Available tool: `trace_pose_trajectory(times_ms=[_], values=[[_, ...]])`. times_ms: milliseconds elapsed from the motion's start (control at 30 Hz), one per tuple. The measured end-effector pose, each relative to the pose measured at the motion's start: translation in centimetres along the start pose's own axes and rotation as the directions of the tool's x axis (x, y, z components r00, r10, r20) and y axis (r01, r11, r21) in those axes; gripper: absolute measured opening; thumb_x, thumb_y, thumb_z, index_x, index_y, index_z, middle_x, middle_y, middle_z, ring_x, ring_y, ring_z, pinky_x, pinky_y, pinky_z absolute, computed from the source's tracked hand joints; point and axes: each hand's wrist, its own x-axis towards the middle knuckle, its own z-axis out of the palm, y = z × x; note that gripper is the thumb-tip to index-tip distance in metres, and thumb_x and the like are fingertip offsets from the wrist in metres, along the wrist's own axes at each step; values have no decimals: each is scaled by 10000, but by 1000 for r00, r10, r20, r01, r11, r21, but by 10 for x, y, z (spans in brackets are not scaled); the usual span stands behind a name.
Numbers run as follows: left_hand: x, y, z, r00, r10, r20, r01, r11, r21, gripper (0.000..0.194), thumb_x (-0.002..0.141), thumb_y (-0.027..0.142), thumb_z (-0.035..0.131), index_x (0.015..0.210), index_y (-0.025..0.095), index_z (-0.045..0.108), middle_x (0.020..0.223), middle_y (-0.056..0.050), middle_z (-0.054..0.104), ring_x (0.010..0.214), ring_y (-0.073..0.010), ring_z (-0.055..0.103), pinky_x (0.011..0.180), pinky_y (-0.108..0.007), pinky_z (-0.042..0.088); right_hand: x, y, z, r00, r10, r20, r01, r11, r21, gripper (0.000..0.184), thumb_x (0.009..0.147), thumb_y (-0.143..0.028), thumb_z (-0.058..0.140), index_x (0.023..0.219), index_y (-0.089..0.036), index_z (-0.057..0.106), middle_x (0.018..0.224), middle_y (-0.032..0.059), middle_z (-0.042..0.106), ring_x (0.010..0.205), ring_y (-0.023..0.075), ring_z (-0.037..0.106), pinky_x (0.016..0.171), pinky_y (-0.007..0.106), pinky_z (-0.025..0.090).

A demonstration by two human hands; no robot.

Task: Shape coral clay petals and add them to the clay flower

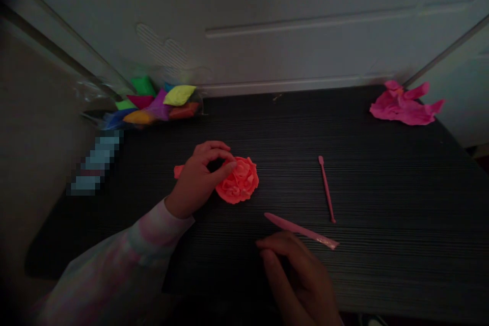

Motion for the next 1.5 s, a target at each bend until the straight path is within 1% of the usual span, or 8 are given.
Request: trace_pose_trajectory(times_ms=[233, 433, 567, 633, 700, 967, 1233, 1500], values=[[-2, -2, -1, 994, 102, -37, -99, 992, 72, 64, 727, 209, 592, 743, 205, 654, 934, -32, 580, 980, -192, 488, 896, -374, 357, -1, -2, 1, 1000, 10, -7, -10, 1000, 27, 113, 773, -237, 534, 822, -271, 630, 744, -24, 660, 645, 116, 624, 571, 168, 496], [-2, 0, -2, 997, 54, -61, -53, 999, 10, 46, 710, 190, 601, 707, 196, 646, 915, -28, 591, 954, -183, 506, 890, -378, 366, -1, -1, 0, 1000, 22, -5, -22, 1000, 11, 110, 779, -250, 531, 817, -267, 632, 739, -20, 660, 635, 118, 625, 569, 175, 500], [0, -3, -3, 998, -65, -25, 60, 984, -170, 36, 696, 206, 609, 676, 196, 637, 935, -23, 598, 932, -178, 536, 886, -381, 382, -1, -1, 0, 999, 35, 5, -35, 999, 0, 112, 781, -259, 526, 810, -256, 635, 730, -11, 660, 639, 128, 626, 567, 188, 506], [2, -6, -4, 991, -131, -3, 123, 932, -342, 43, 692, 218, 608, 668, 192, 632, 933, -18, 602, 906, -169, 560, 854, -358, 415, -2, -1, 0, 999, 38, -1, -38, 999, -10, 114, 776, -268, 530, 806, -247, 638, 730, -1, 661, 642, 138, 628, 562, 199, 511], [3, -9, -5, 987, -163, 0, 147, 888, -435, 37, 680, 218, 613, 660, 191, 629, 914, -12, 603, 897, -167, 570, 835, -339, 433, -3, 0, 0, 999, 43, -16, -43, 999, -12, 125, 775, -282, 527, 803, -239, 642, 737, 11, 662, 647, 150, 630, 559, 210, 515], [2, -2, -16, 994, -104, 12, 105, 989, -105, 48, 662, 209, 615, 620, 190, 630, 904, -24, 594, 923, -197, 540, 902, -415, 364, -2, 0, 1, 998, 48, -29, -48, 999, -16, 108, 774, -275, 534, 794, -258, 638, 734, -16, 662, 645, 130, 627, 555, 183, 503], [1, -2, -18, 991, -107, 85, 115, 988, -98, 73, 665, 192, 598, 597, 195, 625, 890, -18, 595, 909, -190, 546, 877, -412, 385, -2, 0, -1, 998, 55, -9, -55, 998, -41, 123, 777, -285, 524, 789, -240, 638, 733, 4, 661, 648, 145, 625, 564, 206, 508], [1, -4, -15, 994, -91, 63, 95, 993, -67, 51, 671, 199, 609, 626, 198, 633, 899, -19, 601, 911, -190, 541, 870, -399, 385, -3, 2, 1, 999, 51, -15, -51, 999, -4, 121, 777, -284, 527, 805, -245, 638, 734, -3, 660, 628, 135, 622, 549, 196, 501]])
